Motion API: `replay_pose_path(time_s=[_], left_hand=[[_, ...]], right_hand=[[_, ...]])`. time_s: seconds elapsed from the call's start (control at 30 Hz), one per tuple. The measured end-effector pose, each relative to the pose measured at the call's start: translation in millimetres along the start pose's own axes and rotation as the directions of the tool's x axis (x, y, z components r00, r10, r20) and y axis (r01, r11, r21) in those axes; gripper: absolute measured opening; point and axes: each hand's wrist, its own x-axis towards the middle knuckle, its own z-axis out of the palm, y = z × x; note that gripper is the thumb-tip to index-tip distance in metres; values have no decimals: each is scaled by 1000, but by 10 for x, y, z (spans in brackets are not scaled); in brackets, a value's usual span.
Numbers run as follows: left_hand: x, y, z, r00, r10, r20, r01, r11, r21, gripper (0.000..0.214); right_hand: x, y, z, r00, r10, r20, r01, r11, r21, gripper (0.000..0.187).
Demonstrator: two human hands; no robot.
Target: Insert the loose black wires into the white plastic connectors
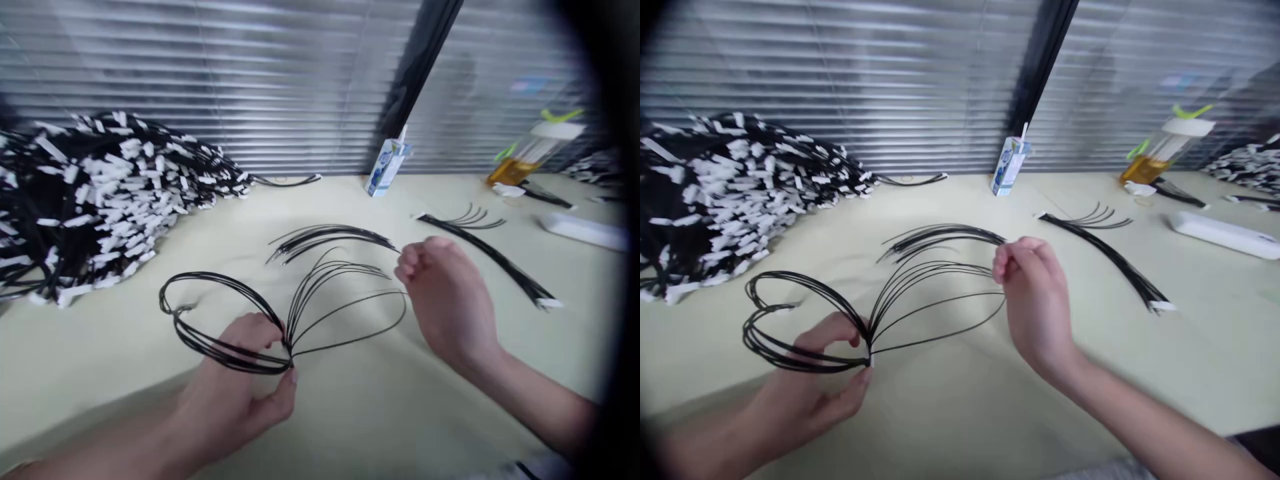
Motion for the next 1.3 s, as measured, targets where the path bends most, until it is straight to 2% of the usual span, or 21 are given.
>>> replay_pose_path(time_s=[0.03,0.07,0.1,0.13,0.17,0.2,0.27,0.33,0.37,0.43,0.53,0.6,0.7,0.73,0.8,0.9,1.03,1.13,1.2,1.23,1.3], left_hand=[[11,-13,-15,999,-20,-32,20,1000,6,30],[22,-24,-27,998,-17,-62,18,1000,18,31],[31,-31,-33,995,7,-96,-4,999,34,32],[39,-32,-35,992,38,-121,-32,998,55,32],[45,-27,-31,989,71,-132,-61,995,75,32],[47,-19,-23,986,102,-132,-89,991,96,30],[37,7,8,981,161,-104,-144,978,152,23],[10,34,49,966,247,-74,-225,949,222,15],[-5,46,69,953,294,-71,-266,927,264,12],[-30,70,95,933,355,-51,-317,883,347,13],[-32,94,101,957,286,-58,-251,908,337,23],[-20,91,99,979,186,-80,-160,953,258,27],[-13,55,119,990,94,-106,-71,977,201,31],[-16,40,130,992,82,-100,-61,979,195,30],[-30,12,156,996,61,-72,-47,983,179,26],[-71,-18,193,999,42,-15,-39,987,159,24],[-143,-57,247,1000,-8,25,5,991,134,21],[-155,-75,262,996,-85,38,82,994,69,32],[-122,-67,237,986,-136,101,136,991,9,35],[-95,-56,215,979,-143,145,148,989,-20,31],[-36,-25,158,968,-125,216,144,987,-75,15]], right_hand=[[-44,-42,-2,986,-165,16,165,986,-12,8],[-113,-97,7,944,-310,118,316,948,-44,12],[-201,-161,30,879,-388,277,427,899,-96,17],[-300,-230,68,782,-372,500,495,858,-137,22],[-398,-297,120,682,-194,705,490,837,-243,24],[-488,-355,184,639,18,769,460,792,-401,24],[-615,-424,329,564,292,772,387,733,-560,32],[-667,-404,464,510,435,742,252,750,-612,54],[-674,-361,518,494,472,730,165,774,-612,63],[-673,-229,598,502,491,712,-36,834,-550,71],[-675,-34,687,570,432,699,-332,899,-284,57],[-668,24,748,608,452,653,-470,868,-163,43],[-610,17,837,654,571,496,-604,789,-112,37],[-577,9,861,652,602,461,-642,762,-86,34],[-495,1,900,611,651,450,-719,694,-28,25],[-352,4,935,553,685,475,-791,611,38,26],[-143,-46,972,597,595,538,-750,653,110,21],[18,-143,1013,621,504,600,-677,731,88,16],[116,-214,1052,572,479,666,-636,771,-7,15],[158,-244,1075,520,475,710,-620,782,-69,16],[225,-286,1125,381,472,795,-595,783,-180,18]])
